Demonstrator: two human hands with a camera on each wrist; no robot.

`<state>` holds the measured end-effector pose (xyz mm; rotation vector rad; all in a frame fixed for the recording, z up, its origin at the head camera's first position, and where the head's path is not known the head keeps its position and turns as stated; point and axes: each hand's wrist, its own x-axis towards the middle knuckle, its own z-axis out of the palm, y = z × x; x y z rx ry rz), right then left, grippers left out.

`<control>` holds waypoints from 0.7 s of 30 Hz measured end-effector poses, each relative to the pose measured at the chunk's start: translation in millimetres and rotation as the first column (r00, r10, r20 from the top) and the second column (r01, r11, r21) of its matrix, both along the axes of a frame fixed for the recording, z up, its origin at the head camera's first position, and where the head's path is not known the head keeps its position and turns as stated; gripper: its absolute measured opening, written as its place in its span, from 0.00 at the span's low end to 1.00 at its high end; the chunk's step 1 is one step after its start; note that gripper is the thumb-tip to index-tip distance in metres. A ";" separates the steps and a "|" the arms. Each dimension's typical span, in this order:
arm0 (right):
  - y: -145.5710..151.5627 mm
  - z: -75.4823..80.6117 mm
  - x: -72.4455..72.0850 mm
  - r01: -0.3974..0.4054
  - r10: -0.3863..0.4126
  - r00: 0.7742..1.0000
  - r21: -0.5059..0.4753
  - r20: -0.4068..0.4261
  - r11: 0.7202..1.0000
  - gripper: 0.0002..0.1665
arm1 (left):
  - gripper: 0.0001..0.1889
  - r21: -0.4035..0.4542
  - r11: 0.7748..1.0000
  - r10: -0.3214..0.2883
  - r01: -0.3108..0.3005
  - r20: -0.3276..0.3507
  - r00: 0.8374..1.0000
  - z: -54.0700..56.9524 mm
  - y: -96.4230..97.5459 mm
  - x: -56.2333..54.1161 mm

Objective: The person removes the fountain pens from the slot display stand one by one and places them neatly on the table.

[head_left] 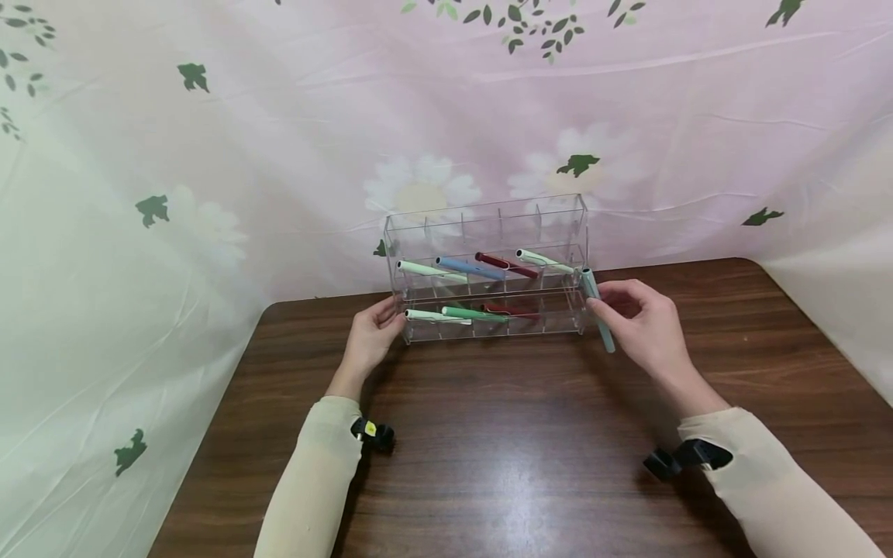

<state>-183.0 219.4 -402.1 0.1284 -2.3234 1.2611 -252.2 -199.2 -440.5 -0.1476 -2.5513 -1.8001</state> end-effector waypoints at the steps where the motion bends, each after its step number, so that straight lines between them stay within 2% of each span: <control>1: 1.2 -1.3 0.7 0.007 -0.007 1.000 0.000 0.014 1.000 0.14 | 0.27 -0.001 1.000 -0.001 0.001 0.002 1.000 0.1 -0.1 0.3; 10: 12.3 -10.5 6.6 0.061 -0.067 0.988 0.045 0.138 0.997 0.17 | 0.27 -0.005 1.000 0.000 0.000 0.012 1.000 1.4 0.0 0.6; 21: 18.8 -21.2 6.4 0.070 -0.088 0.975 0.096 0.204 0.993 0.21 | 0.27 -0.005 1.000 0.002 -0.002 0.002 1.000 0.7 0.6 0.5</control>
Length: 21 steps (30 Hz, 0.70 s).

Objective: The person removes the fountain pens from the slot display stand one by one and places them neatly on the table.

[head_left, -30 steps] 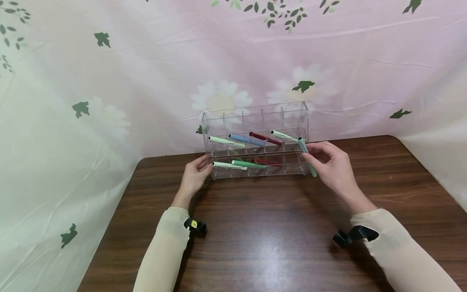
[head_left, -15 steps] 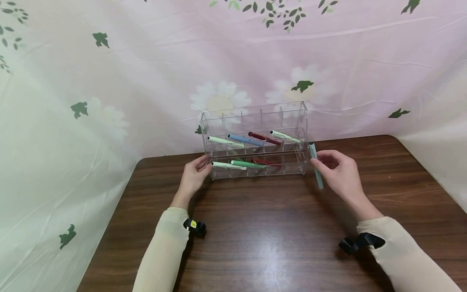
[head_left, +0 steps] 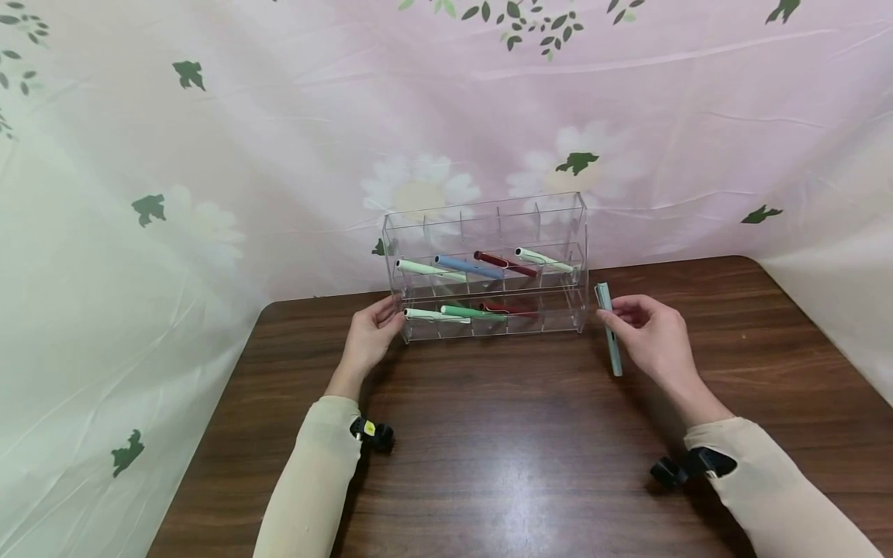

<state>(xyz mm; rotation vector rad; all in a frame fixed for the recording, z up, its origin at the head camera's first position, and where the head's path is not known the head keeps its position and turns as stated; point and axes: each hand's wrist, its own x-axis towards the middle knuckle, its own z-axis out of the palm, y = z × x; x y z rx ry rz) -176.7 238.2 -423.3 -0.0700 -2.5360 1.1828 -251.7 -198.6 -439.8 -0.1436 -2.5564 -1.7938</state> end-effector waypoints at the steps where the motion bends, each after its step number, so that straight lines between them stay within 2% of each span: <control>1: 0.3 -1.6 -0.6 -0.001 0.001 1.000 0.004 0.003 1.000 0.21 | 0.27 -0.001 1.000 0.002 -0.002 0.002 1.000 0.0 -0.1 0.0; 15: 7.9 -23.4 -9.7 0.005 -0.010 0.996 0.053 0.092 0.999 0.24 | 0.27 -0.005 1.000 -0.003 0.003 0.012 1.000 1.5 -0.5 0.4; 21: 11.0 -33.5 -12.7 0.014 -0.023 0.993 0.074 0.119 0.997 0.21 | 0.27 0.000 1.000 -0.008 0.008 0.012 1.000 0.3 -0.8 0.0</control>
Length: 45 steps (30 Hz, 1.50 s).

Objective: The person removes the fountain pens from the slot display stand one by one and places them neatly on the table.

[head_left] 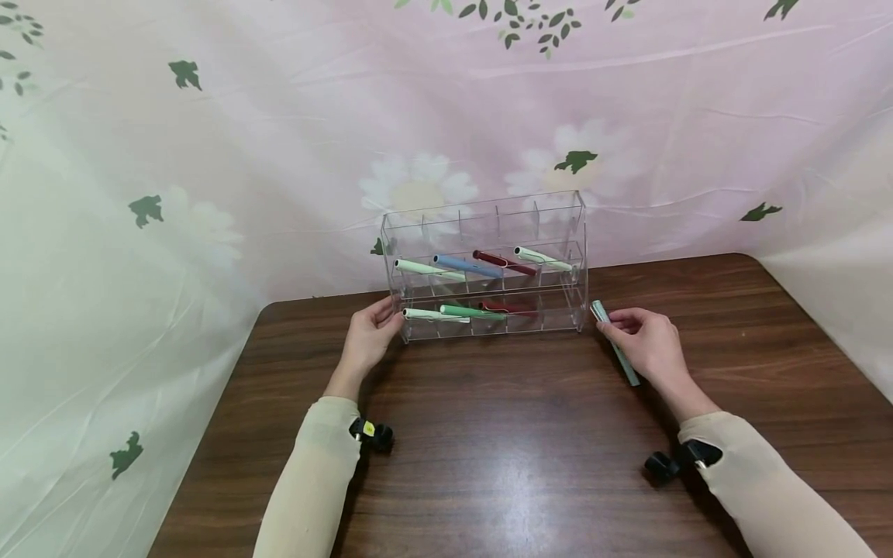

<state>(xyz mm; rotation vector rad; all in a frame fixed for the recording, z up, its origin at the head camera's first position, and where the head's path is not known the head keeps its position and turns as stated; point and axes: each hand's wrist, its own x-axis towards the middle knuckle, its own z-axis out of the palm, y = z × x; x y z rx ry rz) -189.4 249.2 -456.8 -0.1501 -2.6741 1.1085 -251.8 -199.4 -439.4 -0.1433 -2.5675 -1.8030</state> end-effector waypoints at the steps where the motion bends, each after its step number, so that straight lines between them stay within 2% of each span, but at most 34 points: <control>1: 0.4 -1.2 -0.4 0.003 -0.003 1.000 0.006 0.006 1.000 0.21 | 0.27 -0.001 1.000 0.000 0.000 0.003 1.000 -0.2 -0.2 0.1; 7: -0.4 -2.9 -3.1 0.002 -0.004 0.999 0.040 0.045 0.999 0.21 | 0.27 0.000 1.000 -0.008 0.008 0.000 1.000 -0.8 -0.6 -0.3; 16: -4.2 3.2 -8.8 -0.053 0.043 0.991 0.081 0.125 0.995 0.23 | 0.26 -0.001 1.000 0.002 -0.002 0.005 1.000 -0.7 -1.7 -0.1; 24: -6.5 4.1 -10.1 -0.069 0.054 0.991 0.122 0.125 0.990 0.22 | 0.26 -0.006 1.000 0.002 -0.002 0.004 1.000 0.8 -0.9 -0.3; 33: -4.0 6.9 -4.8 -0.088 0.073 0.983 0.085 0.168 0.992 0.25 | 0.26 -0.005 1.000 0.002 -0.002 0.007 1.000 -0.6 -1.1 0.2; 40: -2.8 8.5 -2.2 -0.103 0.096 0.981 0.035 0.169 0.994 0.23 | 0.26 -0.006 1.000 -0.001 0.001 -0.003 1.000 -1.0 -1.5 0.2; 45: -1.3 7.4 -1.7 -0.109 0.100 0.983 0.051 0.156 0.993 0.21 | 0.25 0.002 1.000 -0.003 0.003 -0.004 1.000 -1.1 -1.1 0.0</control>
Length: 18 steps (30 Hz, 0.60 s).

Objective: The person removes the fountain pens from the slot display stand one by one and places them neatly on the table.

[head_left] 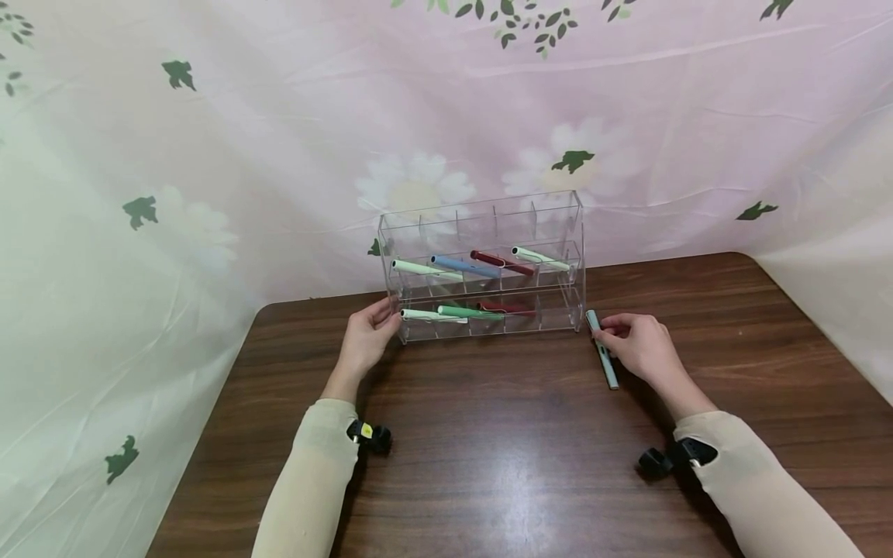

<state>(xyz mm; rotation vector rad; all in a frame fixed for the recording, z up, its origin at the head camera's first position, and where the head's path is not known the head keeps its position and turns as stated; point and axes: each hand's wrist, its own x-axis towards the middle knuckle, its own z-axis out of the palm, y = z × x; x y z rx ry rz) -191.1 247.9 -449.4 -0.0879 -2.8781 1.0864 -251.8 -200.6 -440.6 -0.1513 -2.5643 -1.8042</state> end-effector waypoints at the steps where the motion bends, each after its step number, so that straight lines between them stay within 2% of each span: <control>1: 0.4 -0.5 0.2 -0.003 0.003 1.000 0.006 -0.006 1.000 0.21 | 0.25 0.002 1.000 -0.001 0.001 -0.002 1.000 -0.1 0.1 0.0; 9: 1.5 -2.4 0.3 -0.018 0.018 0.999 0.004 -0.037 1.000 0.20 | 0.26 -0.004 1.000 0.002 -0.002 -0.009 1.000 0.3 0.5 0.8; 18: 2.6 3.8 4.7 -0.018 0.017 0.995 -0.010 -0.098 1.000 0.20 | 0.25 0.012 1.000 0.012 -0.012 -0.015 1.000 1.0 2.5 0.9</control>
